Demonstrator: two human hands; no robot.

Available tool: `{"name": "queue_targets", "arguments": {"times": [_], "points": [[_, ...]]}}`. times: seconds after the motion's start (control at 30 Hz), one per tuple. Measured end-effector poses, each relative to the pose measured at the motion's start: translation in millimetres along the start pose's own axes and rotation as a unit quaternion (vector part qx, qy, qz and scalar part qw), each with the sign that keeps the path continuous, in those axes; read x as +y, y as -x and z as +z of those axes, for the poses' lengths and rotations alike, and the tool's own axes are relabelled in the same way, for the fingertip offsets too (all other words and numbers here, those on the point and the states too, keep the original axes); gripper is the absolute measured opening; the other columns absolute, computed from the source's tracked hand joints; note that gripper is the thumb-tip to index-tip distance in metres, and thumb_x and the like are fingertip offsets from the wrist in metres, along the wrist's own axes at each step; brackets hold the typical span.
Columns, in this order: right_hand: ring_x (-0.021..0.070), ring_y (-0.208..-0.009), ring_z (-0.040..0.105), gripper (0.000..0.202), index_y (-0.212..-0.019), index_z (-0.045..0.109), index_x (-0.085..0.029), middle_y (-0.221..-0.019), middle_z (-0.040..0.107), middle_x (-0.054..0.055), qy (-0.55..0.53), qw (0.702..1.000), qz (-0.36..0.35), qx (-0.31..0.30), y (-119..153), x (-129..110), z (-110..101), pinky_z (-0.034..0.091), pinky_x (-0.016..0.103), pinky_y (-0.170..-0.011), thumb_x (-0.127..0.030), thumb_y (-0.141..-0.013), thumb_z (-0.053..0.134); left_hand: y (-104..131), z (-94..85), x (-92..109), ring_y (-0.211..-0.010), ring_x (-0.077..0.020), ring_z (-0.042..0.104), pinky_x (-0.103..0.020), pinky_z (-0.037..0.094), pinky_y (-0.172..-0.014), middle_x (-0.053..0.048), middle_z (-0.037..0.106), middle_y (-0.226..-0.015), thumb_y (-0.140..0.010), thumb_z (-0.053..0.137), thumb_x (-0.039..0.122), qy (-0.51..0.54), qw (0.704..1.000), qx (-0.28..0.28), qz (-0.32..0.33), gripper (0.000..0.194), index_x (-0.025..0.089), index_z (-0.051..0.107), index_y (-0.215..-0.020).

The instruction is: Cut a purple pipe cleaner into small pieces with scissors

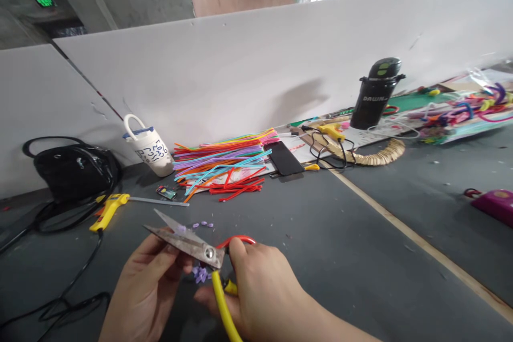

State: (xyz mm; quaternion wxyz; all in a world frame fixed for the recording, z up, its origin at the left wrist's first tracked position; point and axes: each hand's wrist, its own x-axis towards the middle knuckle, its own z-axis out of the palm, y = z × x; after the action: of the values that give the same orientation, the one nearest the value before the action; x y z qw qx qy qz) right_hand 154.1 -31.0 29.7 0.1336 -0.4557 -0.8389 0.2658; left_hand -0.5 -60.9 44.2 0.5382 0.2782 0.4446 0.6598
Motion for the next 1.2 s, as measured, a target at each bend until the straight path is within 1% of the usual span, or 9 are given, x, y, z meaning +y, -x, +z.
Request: {"name": "queue_targets", "arguments": {"times": [0.3,0.4,0.5,0.57,0.67,0.77,0.97,1.2], "points": [[0.0193,-0.057,0.057,0.038,-0.079,0.052,-0.019,-0.067,0.062,0.004,0.017,1.000,0.005,0.006,-0.5,2.4,1.6,0.023,0.024,-0.049,-0.057,-0.075,0.053,-1.8,-3.6,-0.8,-0.050,-0.0081,0.055,-0.017,0.045,-0.052,0.000,0.066,-0.058,-0.068,0.072,0.022,-0.020,1.000,-0.010,-0.007,0.006,0.016,0.070,-0.068],[0.0185,-0.055,0.056,0.036,-0.073,0.050,-0.019,-0.064,0.062,0.004,0.027,0.999,0.019,0.002,-2.6,4.0,2.8,0.022,0.024,-0.049,-0.055,-0.078,0.050,-1.7,-2.5,1.7,-0.050,-0.0087,0.056,-0.017,0.046,-0.051,0.000,0.066,-0.057,-0.064,0.074,0.022,-0.019,1.000,-0.001,-0.011,0.009,0.015,0.070,-0.067],[0.0159,-0.052,0.053,0.031,-0.069,0.046,-0.020,-0.062,0.060,0.002,0.014,1.000,0.027,-0.004,-3.5,5.8,1.2,0.022,0.024,-0.048,-0.049,-0.082,0.045,-1.4,-0.5,4.2,-0.050,-0.0093,0.057,-0.018,0.046,-0.049,0.000,0.065,-0.056,-0.064,0.074,0.021,-0.014,1.000,0.012,-0.022,0.008,0.015,0.069,-0.067],[0.0150,-0.053,0.052,0.030,-0.071,0.045,-0.020,-0.064,0.059,0.001,0.002,1.000,0.011,0.002,-3.4,6.4,-2.2,0.023,0.023,-0.048,-0.048,-0.080,0.047,-1.4,0.6,5.4,-0.050,-0.0093,0.057,-0.017,0.046,-0.048,0.000,0.065,-0.055,-0.065,0.073,0.019,-0.012,0.999,0.011,-0.031,0.006,0.016,0.068,-0.066],[0.0159,-0.058,0.052,0.035,-0.076,0.046,-0.021,-0.069,0.059,0.001,-0.002,1.000,-0.009,0.022,-2.7,5.5,-8.6,0.025,0.022,-0.050,-0.054,-0.074,0.055,-1.7,1.2,6.3,-0.049,-0.0091,0.056,-0.017,0.045,-0.047,0.000,0.063,-0.053,-0.067,0.072,0.020,-0.017,0.999,-0.005,-0.037,0.007,0.015,0.068,-0.063],[0.0166,-0.060,0.053,0.037,-0.079,0.048,-0.021,-0.069,0.058,0.000,-0.010,1.000,-0.010,0.017,-2.2,3.6,-12.7,0.026,0.022,-0.052,-0.056,-0.072,0.057,-2.2,0.7,6.3,-0.050,-0.0092,0.056,-0.017,0.046,-0.048,0.000,0.064,-0.054,-0.068,0.072,0.020,-0.009,0.999,-0.016,-0.031,0.005,0.016,0.069,-0.067],[0.0172,-0.060,0.054,0.039,-0.078,0.050,-0.020,-0.071,0.060,0.002,-0.002,1.000,0.000,0.001,-2.8,1.9,-10.6,0.023,0.023,-0.050,-0.057,-0.070,0.059,-2.1,-1.4,5.0,-0.050,-0.0088,0.056,-0.018,0.045,-0.049,0.002,0.064,-0.059,-0.067,0.071,0.014,0.005,1.000,-0.028,-0.005,0.004,0.017,0.068,-0.066],[0.0192,-0.064,0.058,0.037,-0.082,0.051,-0.020,-0.074,0.063,0.003,-0.009,1.000,0.011,-0.011,-2.7,-0.8,-8.9,0.026,0.023,-0.052,-0.055,-0.071,0.059,-1.6,0.9,5.0,-0.050,-0.0090,0.055,-0.018,0.045,-0.050,0.002,0.064,-0.058,-0.066,0.071,0.014,-0.001,1.000,-0.027,0.000,0.004,0.017,0.068,-0.065]]}}
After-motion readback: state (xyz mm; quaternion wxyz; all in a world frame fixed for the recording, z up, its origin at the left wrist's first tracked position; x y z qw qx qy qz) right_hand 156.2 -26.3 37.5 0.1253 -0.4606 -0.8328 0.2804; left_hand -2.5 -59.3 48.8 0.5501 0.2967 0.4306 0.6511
